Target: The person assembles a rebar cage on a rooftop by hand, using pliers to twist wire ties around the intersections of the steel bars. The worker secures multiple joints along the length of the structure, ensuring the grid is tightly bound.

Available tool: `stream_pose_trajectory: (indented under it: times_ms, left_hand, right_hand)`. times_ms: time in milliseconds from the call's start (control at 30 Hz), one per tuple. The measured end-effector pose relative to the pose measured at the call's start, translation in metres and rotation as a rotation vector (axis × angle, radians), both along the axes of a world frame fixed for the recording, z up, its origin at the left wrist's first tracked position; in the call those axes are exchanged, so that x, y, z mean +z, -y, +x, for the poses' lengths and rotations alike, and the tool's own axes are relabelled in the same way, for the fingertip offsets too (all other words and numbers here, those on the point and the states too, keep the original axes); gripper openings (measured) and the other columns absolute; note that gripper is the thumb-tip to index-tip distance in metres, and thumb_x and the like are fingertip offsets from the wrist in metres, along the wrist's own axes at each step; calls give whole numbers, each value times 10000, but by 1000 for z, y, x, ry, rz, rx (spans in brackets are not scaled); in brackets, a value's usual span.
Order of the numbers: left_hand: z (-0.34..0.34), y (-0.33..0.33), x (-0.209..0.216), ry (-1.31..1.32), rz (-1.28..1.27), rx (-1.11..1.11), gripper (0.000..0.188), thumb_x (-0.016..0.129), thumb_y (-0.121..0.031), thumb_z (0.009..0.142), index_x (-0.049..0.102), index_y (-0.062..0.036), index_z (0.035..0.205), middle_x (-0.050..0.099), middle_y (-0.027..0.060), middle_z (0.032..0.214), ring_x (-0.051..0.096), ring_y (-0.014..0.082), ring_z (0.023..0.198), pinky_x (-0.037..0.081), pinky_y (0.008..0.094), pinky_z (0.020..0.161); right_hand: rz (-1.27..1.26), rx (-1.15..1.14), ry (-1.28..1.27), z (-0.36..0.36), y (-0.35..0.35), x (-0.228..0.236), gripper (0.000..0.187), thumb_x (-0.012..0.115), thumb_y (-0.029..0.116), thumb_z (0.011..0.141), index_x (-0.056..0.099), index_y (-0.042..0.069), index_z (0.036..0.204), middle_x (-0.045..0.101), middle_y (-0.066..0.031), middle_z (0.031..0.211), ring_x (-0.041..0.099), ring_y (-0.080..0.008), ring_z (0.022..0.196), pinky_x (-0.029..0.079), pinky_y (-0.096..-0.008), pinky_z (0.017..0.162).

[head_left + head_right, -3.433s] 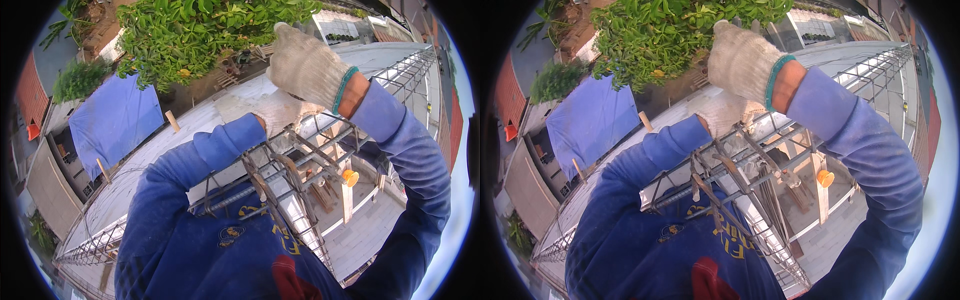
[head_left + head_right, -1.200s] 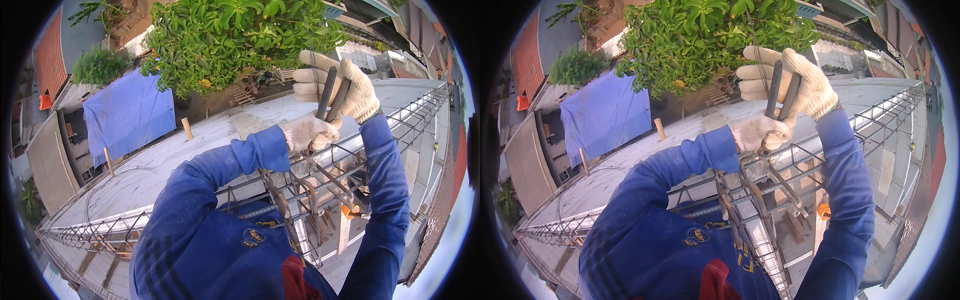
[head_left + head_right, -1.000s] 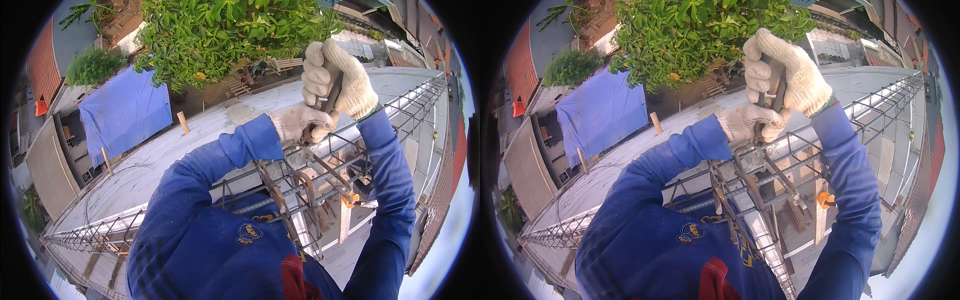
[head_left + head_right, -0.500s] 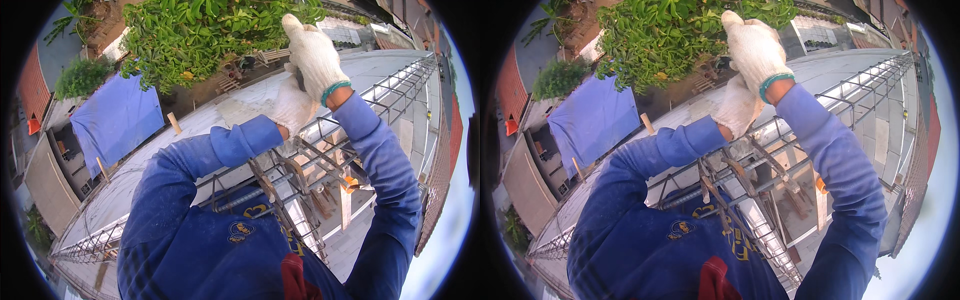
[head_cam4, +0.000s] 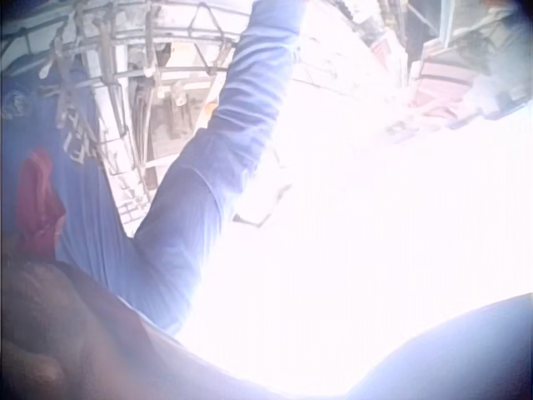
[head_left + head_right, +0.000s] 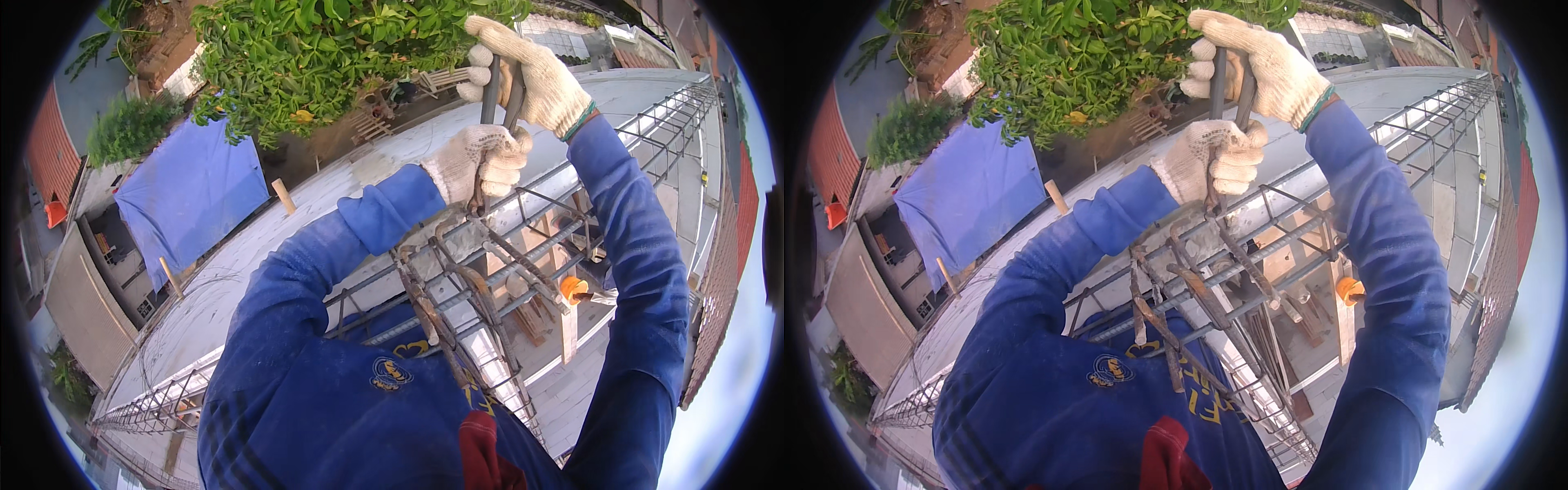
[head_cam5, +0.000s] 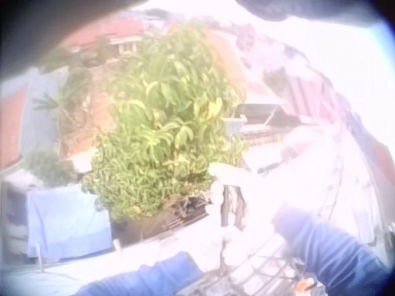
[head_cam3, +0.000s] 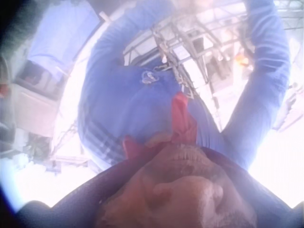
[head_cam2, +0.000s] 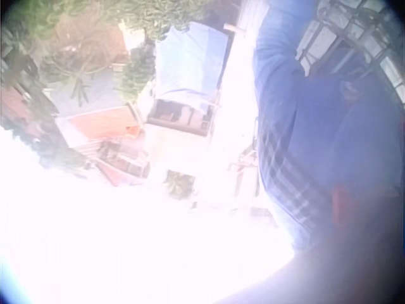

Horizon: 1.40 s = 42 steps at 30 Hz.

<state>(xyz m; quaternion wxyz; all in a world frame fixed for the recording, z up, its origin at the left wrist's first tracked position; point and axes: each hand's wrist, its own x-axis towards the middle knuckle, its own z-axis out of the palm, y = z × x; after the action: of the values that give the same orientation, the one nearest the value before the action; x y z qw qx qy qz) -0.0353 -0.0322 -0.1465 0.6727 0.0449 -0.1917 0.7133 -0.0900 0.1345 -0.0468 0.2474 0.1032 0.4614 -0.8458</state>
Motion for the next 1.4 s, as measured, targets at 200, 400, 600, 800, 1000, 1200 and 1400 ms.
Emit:
stream_pose_trajectory:
  times_ms: [200,400,600,800,1000,1200,1400]
  left_hand:
    - [3,39,55,-244,-939,214,338,533,-260,1123,661,19,1262,702,59,921,683,179,749,556,348,692]
    - [9,19,71,-673,-1320,296,257,826,-91,935,708,-8,1148,737,76,949,698,156,727,544,331,597]
    - [9,25,29,-431,-900,381,125,720,-107,990,679,-29,1078,689,75,842,652,175,626,487,330,509]
    - [3,19,7,-253,-416,165,66,642,-109,977,600,-64,1000,460,-8,714,424,115,540,348,315,502]
    - [5,34,24,-322,-620,260,221,668,-153,1019,667,-6,1184,651,55,847,626,168,694,511,322,632]
    - [14,42,59,-773,-1109,503,246,761,-113,1010,704,5,1217,749,98,997,735,186,827,610,357,718]
    - [6,21,30,-467,-890,359,145,737,-151,995,705,-25,1058,606,33,697,611,189,578,504,376,541]
  right_hand:
    - [383,-152,34,-5,42,-7,293,675,234,1105,644,147,1383,654,-10,914,673,-165,743,680,-410,745]
    - [1854,562,-521,-27,55,-12,215,551,211,1117,675,36,1116,684,-84,823,672,-242,677,579,-420,649]
    - [964,-301,-1,9,78,24,397,797,343,1004,657,94,1279,693,-44,912,741,-185,763,716,-393,739]
    - [324,-96,81,9,37,20,583,790,457,1012,651,69,1426,767,-210,1233,796,-293,1007,711,-432,864]
    - [115,-145,292,0,68,55,129,682,273,1081,662,149,1054,605,-5,725,606,-201,636,555,-393,619]
    - [582,-232,134,2,109,70,181,689,301,1075,651,128,1038,610,-12,719,607,-178,621,559,-386,596]
    - [733,-145,-4,11,76,29,462,801,440,1003,728,61,1257,740,-117,1069,747,-201,908,664,-376,829]
